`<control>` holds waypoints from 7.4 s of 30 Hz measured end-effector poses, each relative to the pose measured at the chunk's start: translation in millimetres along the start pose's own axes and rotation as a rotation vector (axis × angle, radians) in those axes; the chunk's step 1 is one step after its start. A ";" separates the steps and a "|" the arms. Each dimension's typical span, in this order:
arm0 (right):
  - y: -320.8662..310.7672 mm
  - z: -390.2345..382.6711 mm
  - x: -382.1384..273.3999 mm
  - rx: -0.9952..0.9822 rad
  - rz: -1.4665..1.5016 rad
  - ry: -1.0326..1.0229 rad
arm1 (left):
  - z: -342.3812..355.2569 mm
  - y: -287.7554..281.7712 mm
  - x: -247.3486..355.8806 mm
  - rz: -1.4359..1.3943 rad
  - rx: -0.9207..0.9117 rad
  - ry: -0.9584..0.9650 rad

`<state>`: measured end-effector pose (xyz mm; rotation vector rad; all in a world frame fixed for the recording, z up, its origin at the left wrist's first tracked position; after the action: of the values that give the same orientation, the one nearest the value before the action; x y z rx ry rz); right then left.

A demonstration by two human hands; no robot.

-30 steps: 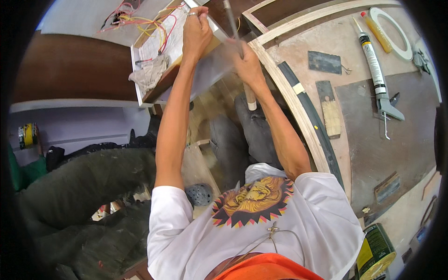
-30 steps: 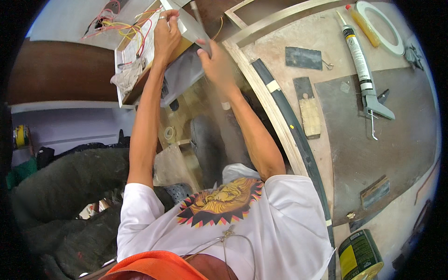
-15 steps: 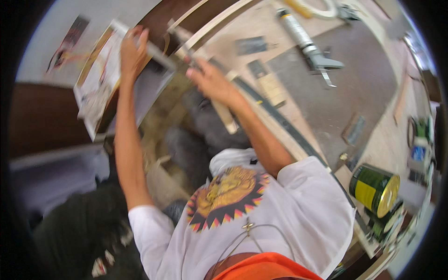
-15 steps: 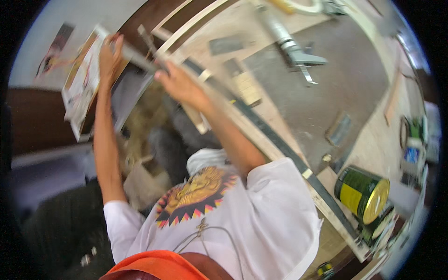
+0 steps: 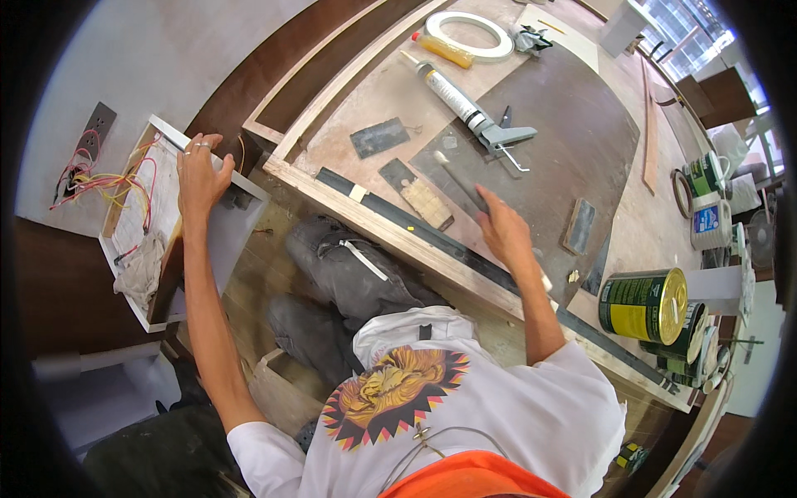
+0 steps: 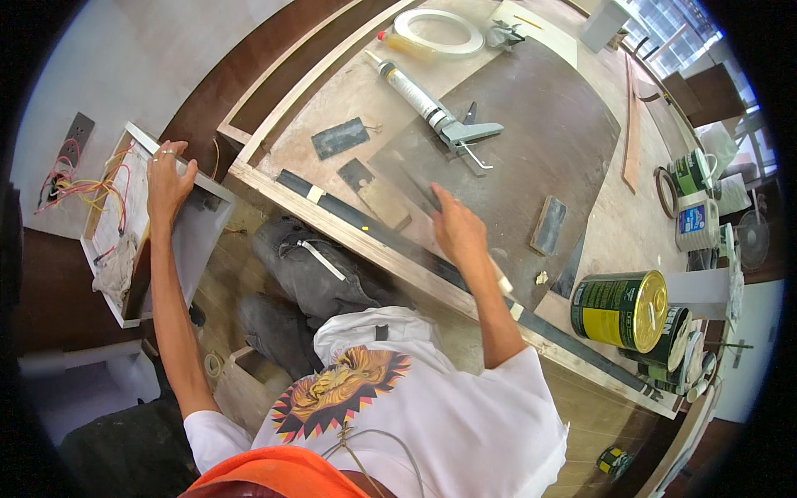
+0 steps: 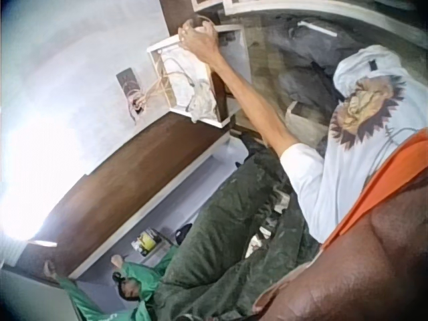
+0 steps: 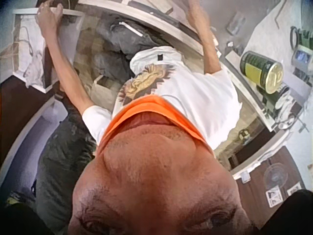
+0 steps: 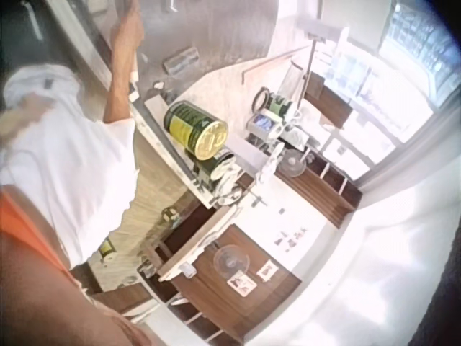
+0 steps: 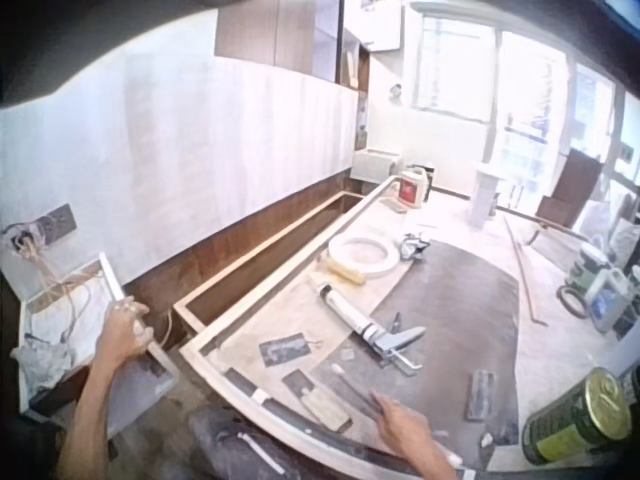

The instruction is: The person kneels on the floor and wipes the edge of a wooden cabinet with a cloth. They then measure and cut a strip of white edge banding with scissors and apply it to the cabinet edge, pressing it into place.

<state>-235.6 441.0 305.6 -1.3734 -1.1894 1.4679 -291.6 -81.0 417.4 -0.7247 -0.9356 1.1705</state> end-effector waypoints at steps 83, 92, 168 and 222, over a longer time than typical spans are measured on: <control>38.3 258.8 -39.6 0.134 0.605 -0.259 | 6.7 -20.8 0.1 -0.361 0.159 -0.106; 23.1 118.1 -138.7 0.063 -0.002 -0.958 | -0.6 -21.2 10.8 -0.360 0.229 -0.148; 92.9 135.8 -412.6 -0.762 0.840 -0.511 | -138.1 127.8 41.8 -1.730 0.608 -0.702; 31.6 191.5 -450.0 0.061 0.306 -1.332 | -80.9 115.5 -3.1 -1.983 1.026 -0.637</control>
<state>-375.8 -21.6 386.6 -0.3851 -1.6606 2.7594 -269.6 -55.0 280.5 1.3379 -0.8385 -0.1568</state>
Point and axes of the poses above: each hand's wrist, its own z-axis towards the middle knuckle, its own y-axis out of the palm, x = y × z, the point moved 9 cm from there along z, towards the middle knuckle, and after that the axes turned 14 degrees about -z, right-handed, at the moved point
